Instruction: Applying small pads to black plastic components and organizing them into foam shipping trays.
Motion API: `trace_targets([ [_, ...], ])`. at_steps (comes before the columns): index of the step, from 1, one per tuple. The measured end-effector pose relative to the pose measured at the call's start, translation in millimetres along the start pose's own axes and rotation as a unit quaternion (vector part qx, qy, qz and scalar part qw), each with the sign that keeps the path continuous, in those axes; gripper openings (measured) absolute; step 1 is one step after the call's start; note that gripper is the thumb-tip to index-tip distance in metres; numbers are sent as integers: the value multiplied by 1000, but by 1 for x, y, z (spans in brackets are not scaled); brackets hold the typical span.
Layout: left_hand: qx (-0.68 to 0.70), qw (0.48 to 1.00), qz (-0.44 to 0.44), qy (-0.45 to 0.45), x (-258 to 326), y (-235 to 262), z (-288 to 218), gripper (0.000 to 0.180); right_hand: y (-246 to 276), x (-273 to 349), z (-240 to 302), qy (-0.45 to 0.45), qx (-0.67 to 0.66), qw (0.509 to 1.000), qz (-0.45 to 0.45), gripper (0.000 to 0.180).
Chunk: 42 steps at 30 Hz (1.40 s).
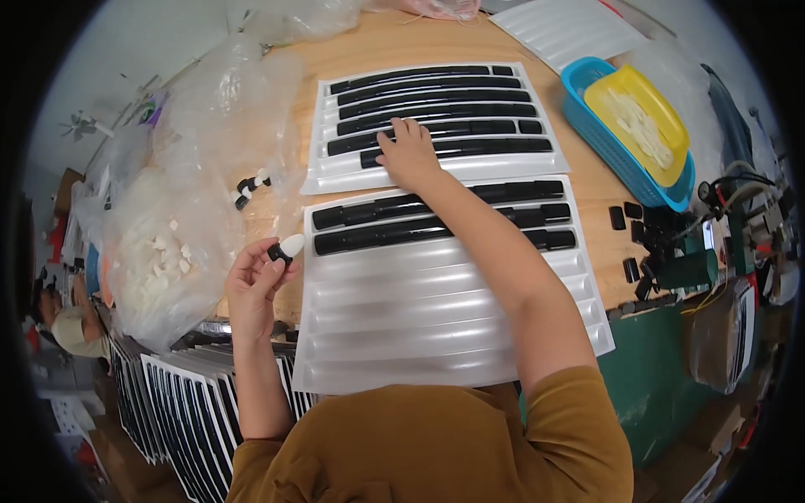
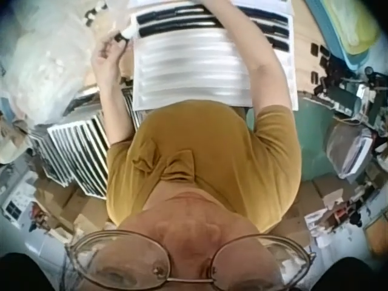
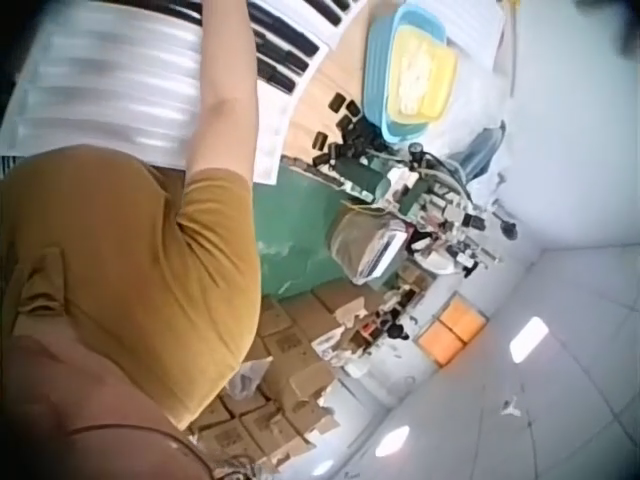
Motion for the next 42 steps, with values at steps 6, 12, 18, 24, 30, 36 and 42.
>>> trace_targets([
  [6, 39, 998, -39, -23, 7, 32, 10, 35, -4, 0, 11, -4, -48, 999, 15, 37],
  [12, 52, 997, -54, -25, 8, 29, 13, 37, 29, 6, 16, -90, -409, 901, 116, 29],
  [18, 56, 997, -28, -45, 13, 4, -4, 35, 113, 46, 57, -85, -682, 655, 314, 23],
  [24, 28, 998, 48, 8, 17, -22, 5, 35, 151, 59, 56, -18, -519, 789, 328, 22],
  [30, -10, 994, 99, 42, 26, -39, 9, 36, 166, 65, 67, 11, -509, 804, 307, 22],
  [36, -31, 990, 121, 61, 30, -42, 3, 36, 172, 69, 70, -5, -524, 789, 320, 22],
  [42, -91, 985, 144, 20, 33, -44, -5, 36, 190, 61, 77, 112, -441, 864, 217, 21],
])
Point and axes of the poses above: each hand's wrist, its own x-axis away from the middle knuckle, its own y-axis out of the back of the hand, z = x × y, the point moved 6 cm from there along -x, towards the middle knuckle, and after that the axes turned 15 degrees about x, right-handed, at the moved point
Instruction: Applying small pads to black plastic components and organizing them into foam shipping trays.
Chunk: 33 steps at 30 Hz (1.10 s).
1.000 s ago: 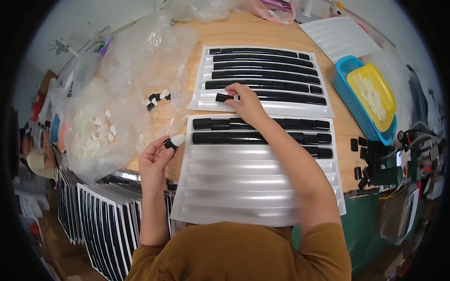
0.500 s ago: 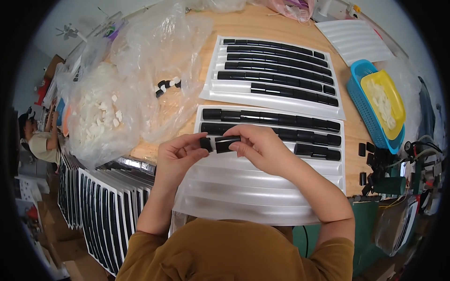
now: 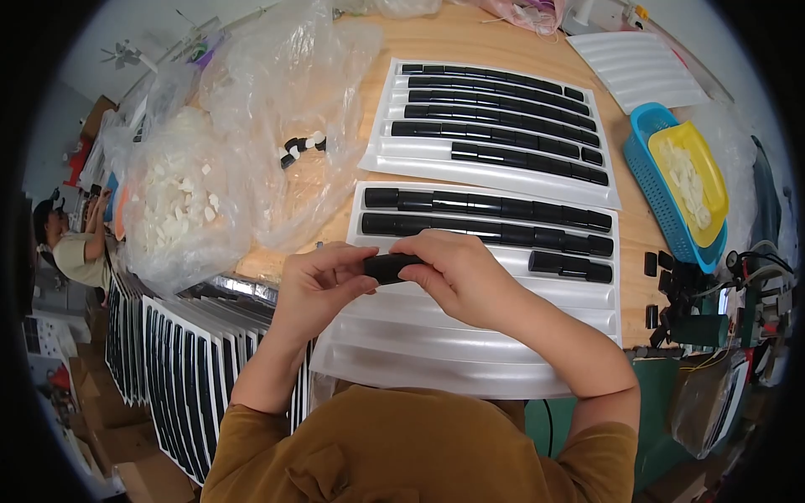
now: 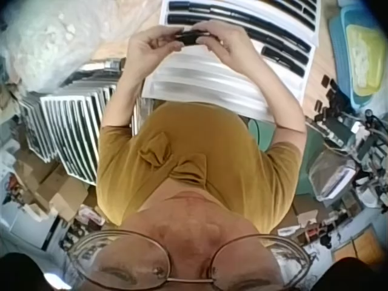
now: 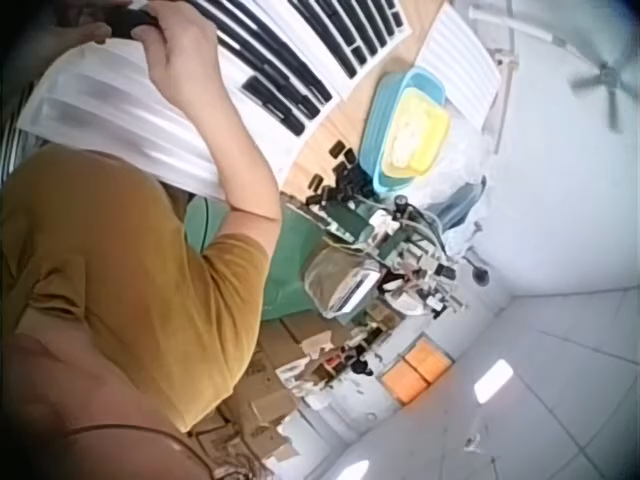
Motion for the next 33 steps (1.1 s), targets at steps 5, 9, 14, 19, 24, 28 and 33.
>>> trace_targets([
  [5, 51, 993, 64, 82, 7, 5, 18, 36, -23, 14, -21, -163, -190, 957, 143, 22],
  [9, -35, 996, 57, -64, 0, -1, 5, 50, -27, 16, 0, -108, -133, 974, 150, 21],
  [14, 10, 993, 73, -96, 5, -27, 9, 70, -46, 18, 28, 11, -123, 988, 93, 23],
  [19, 19, 991, 88, -94, 5, -34, 15, 76, -46, 22, 26, 14, -129, 988, 86, 23],
  [24, 49, 998, -3, -34, -45, -15, 42, 44, -45, 21, 0, -78, -97, 990, 62, 22],
  [28, -214, 927, -185, -245, -141, 105, 14, 12, -25, 43, -62, -121, 4, 991, -53, 26],
  [33, -524, 816, -99, -223, -196, 157, 46, 22, 12, 90, -137, -272, 74, 958, -49, 23],
])
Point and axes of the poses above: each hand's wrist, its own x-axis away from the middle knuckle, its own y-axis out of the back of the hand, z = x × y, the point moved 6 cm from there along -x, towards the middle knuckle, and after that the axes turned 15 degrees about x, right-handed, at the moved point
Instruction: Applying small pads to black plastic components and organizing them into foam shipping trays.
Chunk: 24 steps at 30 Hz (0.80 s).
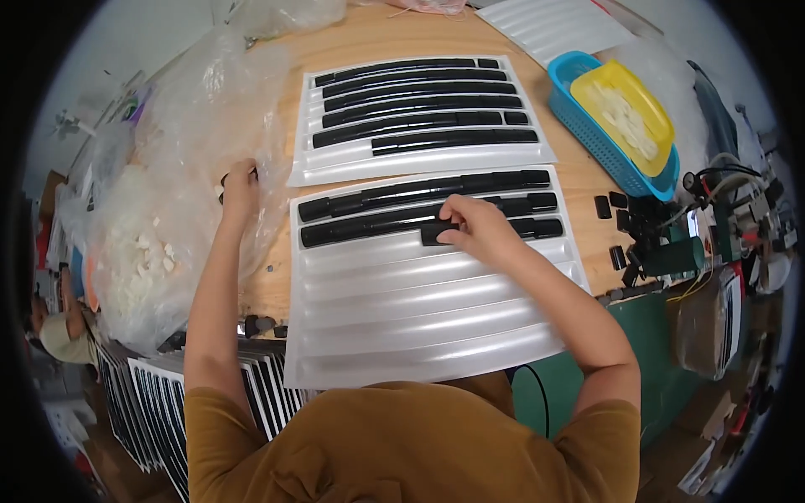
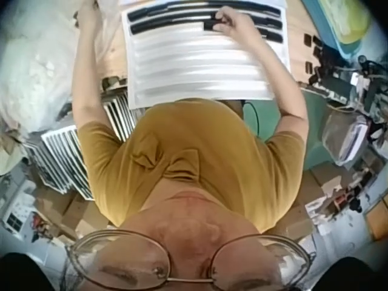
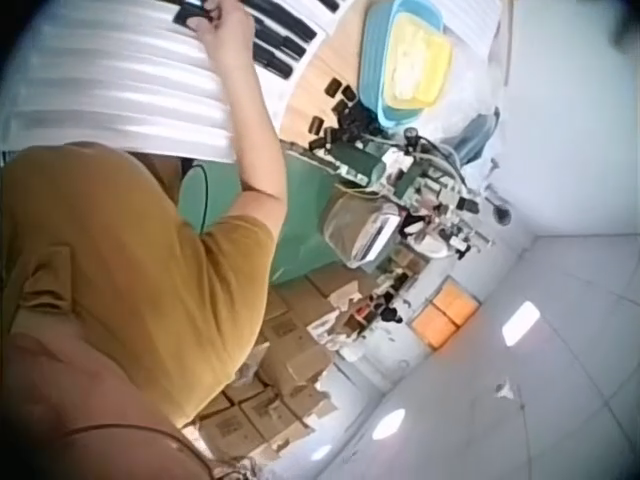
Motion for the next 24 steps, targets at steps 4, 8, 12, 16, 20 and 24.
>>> trace_targets([
  [4, -40, 994, 102, -14, 1, -23, 7, 23, 24, 17, -1, 145, 228, 954, -127, 16],
  [8, -58, 994, 76, 56, 1, -23, -14, 24, 41, 29, -28, 122, 199, 965, -116, 14],
  [12, 23, 991, 24, 131, 13, -4, 44, 17, 26, 26, -34, 168, 188, 964, -83, 14],
  [16, 77, 981, -30, 175, 21, 22, 40, 15, 31, 26, -42, 174, 164, 969, -60, 12],
  [20, 360, 904, -122, 197, 40, 49, 10, 15, 31, 27, -41, 186, 143, 972, -31, 12],
  [24, 461, 835, -98, 283, 65, 43, -84, 22, 44, -13, -33, 155, 208, 961, -92, 7],
])
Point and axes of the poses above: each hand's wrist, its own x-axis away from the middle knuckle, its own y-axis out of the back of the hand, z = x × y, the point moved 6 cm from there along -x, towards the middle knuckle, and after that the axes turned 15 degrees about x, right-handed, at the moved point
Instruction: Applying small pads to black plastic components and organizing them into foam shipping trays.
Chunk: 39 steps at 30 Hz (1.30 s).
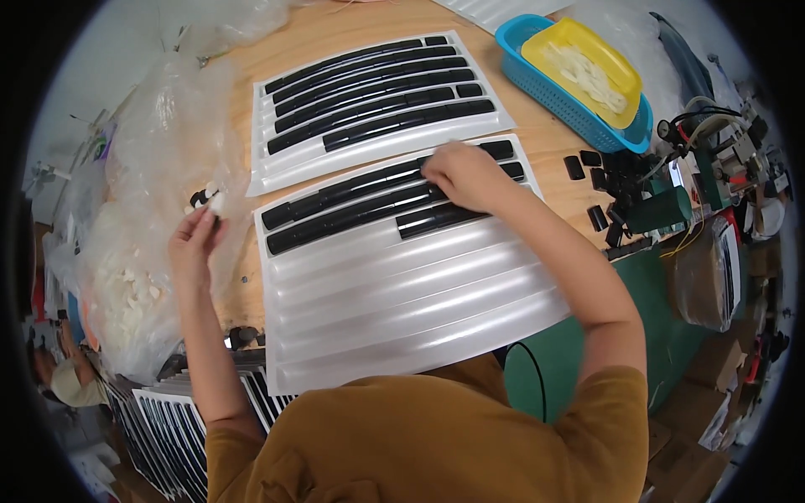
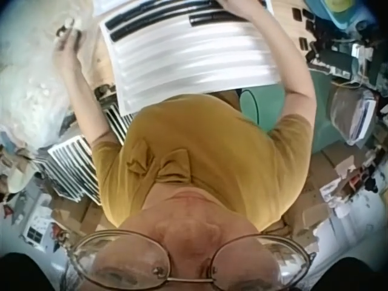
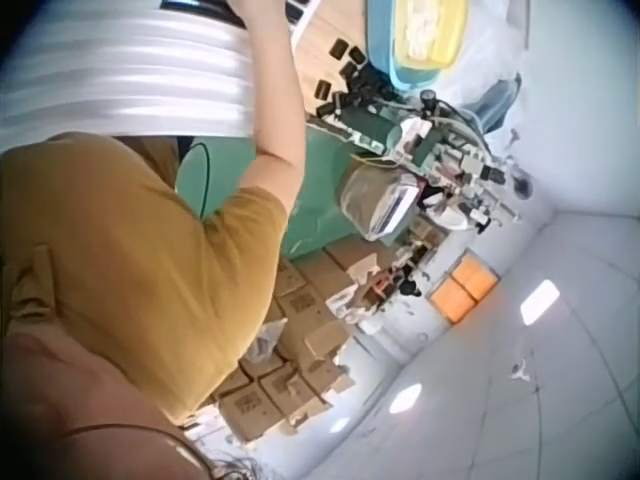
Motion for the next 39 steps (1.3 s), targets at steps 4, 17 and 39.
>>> trace_targets([
  [4, 51, 988, 104, 99, 44, -45, 9, 26, -37, -81, -10, -79, 28, 994, -71, 17],
  [17, 200, 972, 51, 108, 100, -12, 18, 31, -82, -142, 35, -28, 87, 982, -166, 29],
  [39, 56, 966, 227, 107, 119, -69, -1, 32, 29, -47, 163, 46, -311, 944, 104, 24],
])
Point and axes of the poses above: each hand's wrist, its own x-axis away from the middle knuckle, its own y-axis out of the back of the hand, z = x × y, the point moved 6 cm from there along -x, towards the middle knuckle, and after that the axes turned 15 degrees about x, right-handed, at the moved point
